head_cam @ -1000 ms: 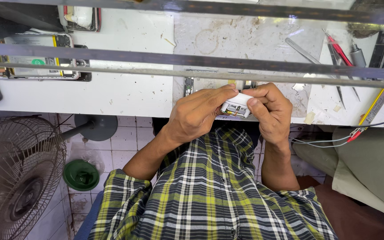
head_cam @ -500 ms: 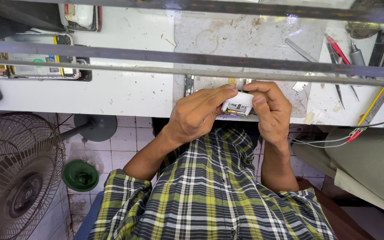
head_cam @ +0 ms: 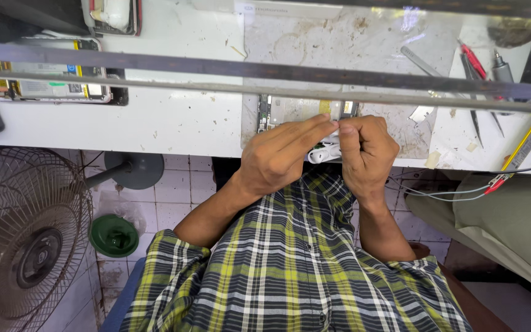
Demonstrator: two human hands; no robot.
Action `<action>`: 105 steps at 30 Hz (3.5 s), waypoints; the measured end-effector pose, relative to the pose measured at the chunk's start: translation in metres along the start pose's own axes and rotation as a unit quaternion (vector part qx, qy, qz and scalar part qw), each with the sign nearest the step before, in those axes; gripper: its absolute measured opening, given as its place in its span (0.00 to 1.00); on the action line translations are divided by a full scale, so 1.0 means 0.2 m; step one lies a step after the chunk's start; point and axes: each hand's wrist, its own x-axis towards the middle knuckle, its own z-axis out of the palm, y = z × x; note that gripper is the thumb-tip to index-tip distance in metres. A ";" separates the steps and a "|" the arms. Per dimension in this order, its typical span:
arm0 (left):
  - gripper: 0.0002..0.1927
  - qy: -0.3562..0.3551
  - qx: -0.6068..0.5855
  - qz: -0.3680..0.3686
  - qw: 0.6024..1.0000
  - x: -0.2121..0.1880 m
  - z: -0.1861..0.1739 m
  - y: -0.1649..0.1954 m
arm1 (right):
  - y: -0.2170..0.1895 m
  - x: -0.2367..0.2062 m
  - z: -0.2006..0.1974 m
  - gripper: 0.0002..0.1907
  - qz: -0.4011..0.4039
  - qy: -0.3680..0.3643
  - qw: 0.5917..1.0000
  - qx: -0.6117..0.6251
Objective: The person disassembles a smartphone, removes the battery, and uses a red prying tool to open the back cover of a red feature phone. They then remove the SIM card tray and inspect the internal components of both devices.
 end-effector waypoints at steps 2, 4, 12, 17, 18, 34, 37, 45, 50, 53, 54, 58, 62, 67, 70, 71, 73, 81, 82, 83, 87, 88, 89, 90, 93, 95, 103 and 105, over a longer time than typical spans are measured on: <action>0.25 0.009 0.011 -0.003 1.000 0.01 0.01 -0.01 | -0.01 0.01 0.02 0.12 0.034 0.010 0.999 0.029; 0.25 0.016 0.006 -0.006 1.000 0.02 0.01 -0.01 | -0.02 0.01 0.02 0.12 0.048 0.017 0.998 0.045; 0.26 0.020 -0.089 -0.025 0.996 0.05 -0.07 0.00 | 0.00 0.01 0.02 0.19 0.081 0.042 0.989 0.112; 0.27 -0.012 0.007 0.034 0.999 0.08 -0.03 0.00 | 0.00 0.01 0.02 0.22 0.087 0.086 0.976 0.180; 0.23 -0.020 0.009 0.027 0.999 0.08 -0.03 -0.01 | -0.01 0.01 0.03 0.23 0.085 0.092 0.974 0.189; 0.21 0.036 -0.131 -0.062 0.989 -0.04 0.00 -0.09 | -0.04 0.01 -0.03 0.06 -0.130 -0.008 0.987 0.093; 0.22 0.067 -0.124 -0.040 0.989 -0.04 0.00 -0.09 | -0.07 -0.01 -0.05 0.05 -0.061 -0.018 0.986 0.151; 0.22 0.113 -0.062 0.011 0.992 -0.04 0.03 -0.08 | -0.12 0.01 0.01 0.11 0.077 -0.053 0.904 0.418; 0.21 0.083 -0.124 -0.018 0.989 -0.03 0.00 -0.07 | -0.11 0.04 0.03 0.20 0.158 -0.058 0.845 0.508; 0.19 0.009 -0.265 -0.160 0.951 -0.03 -0.04 -0.08 | -0.10 0.03 0.04 0.20 0.162 -0.059 0.864 0.474; 0.21 -0.002 -0.318 -0.171 0.932 -0.03 -0.06 -0.09 | -0.10 0.03 0.04 0.20 0.160 -0.059 0.871 0.460; 0.26 -0.046 -0.377 -0.168 0.910 -0.02 -0.14 -0.13 | -0.07 0.03 0.05 0.18 0.149 -0.083 0.874 0.455; 0.25 -0.051 -0.353 -0.180 0.917 -0.01 -0.15 -0.12 | -0.06 0.05 0.08 0.20 0.147 -0.112 0.884 0.429; 0.19 -0.036 -0.267 -0.267 0.925 0.00 -0.11 -0.10 | -0.07 0.09 0.10 0.24 0.148 -0.116 0.897 0.399; 0.20 -0.026 -0.304 -0.277 0.911 -0.01 -0.13 -0.12 | -0.09 0.10 0.11 0.25 0.143 -0.109 0.897 0.404; 0.20 -0.020 -0.322 -0.278 0.905 -0.01 -0.13 -0.13 | -0.09 0.10 0.11 0.25 0.146 -0.109 0.897 0.402; 0.24 -0.011 -0.349 -0.282 0.893 -0.02 -0.13 -0.14 | -0.09 0.09 0.12 0.23 0.133 -0.104 0.910 0.380; 0.20 -0.005 -0.340 -0.250 0.907 -0.04 -0.06 -0.12 | -0.05 0.04 0.09 0.21 0.141 -0.110 0.909 0.377; 0.20 -0.002 -0.347 -0.236 0.908 -0.04 -0.05 -0.12 | -0.05 0.04 0.08 0.22 0.147 -0.101 0.905 0.387; 0.20 -0.002 -0.357 -0.219 0.908 -0.03 -0.05 -0.11 | -0.04 0.04 0.08 0.22 0.153 -0.089 0.902 0.394; 0.21 -0.018 -0.320 -0.235 0.917 0.00 -0.06 -0.10 | -0.04 0.04 0.07 0.20 0.127 -0.055 0.925 0.355; 0.21 -0.017 -0.319 -0.231 0.919 0.01 -0.06 -0.10 | -0.04 0.05 0.06 0.20 0.125 -0.056 0.924 0.357; 0.21 -0.017 -0.318 -0.226 0.920 0.01 -0.06 -0.10 | -0.04 0.05 0.06 0.20 0.123 -0.055 0.924 0.357; 0.21 -0.017 -0.323 -0.221 0.920 0.01 -0.05 -0.10 | -0.03 0.05 0.05 0.19 0.121 -0.059 0.926 0.353; 0.22 -0.019 -0.328 -0.209 0.921 0.00 -0.05 -0.10 | -0.03 0.05 0.04 0.19 0.123 -0.064 0.929 0.343; 0.22 -0.022 -0.325 -0.202 0.924 -0.01 -0.05 -0.11 | -0.03 0.04 0.05 0.18 0.130 -0.058 0.932 0.334; 0.18 -0.012 -0.311 -0.205 0.928 -0.03 -0.03 -0.12 | -0.02 0.05 0.01 0.18 0.139 -0.098 0.915 0.365; 0.18 -0.011 -0.325 -0.214 0.921 -0.03 -0.03 -0.12 | -0.01 0.06 0.00 0.17 0.135 -0.104 0.912 0.372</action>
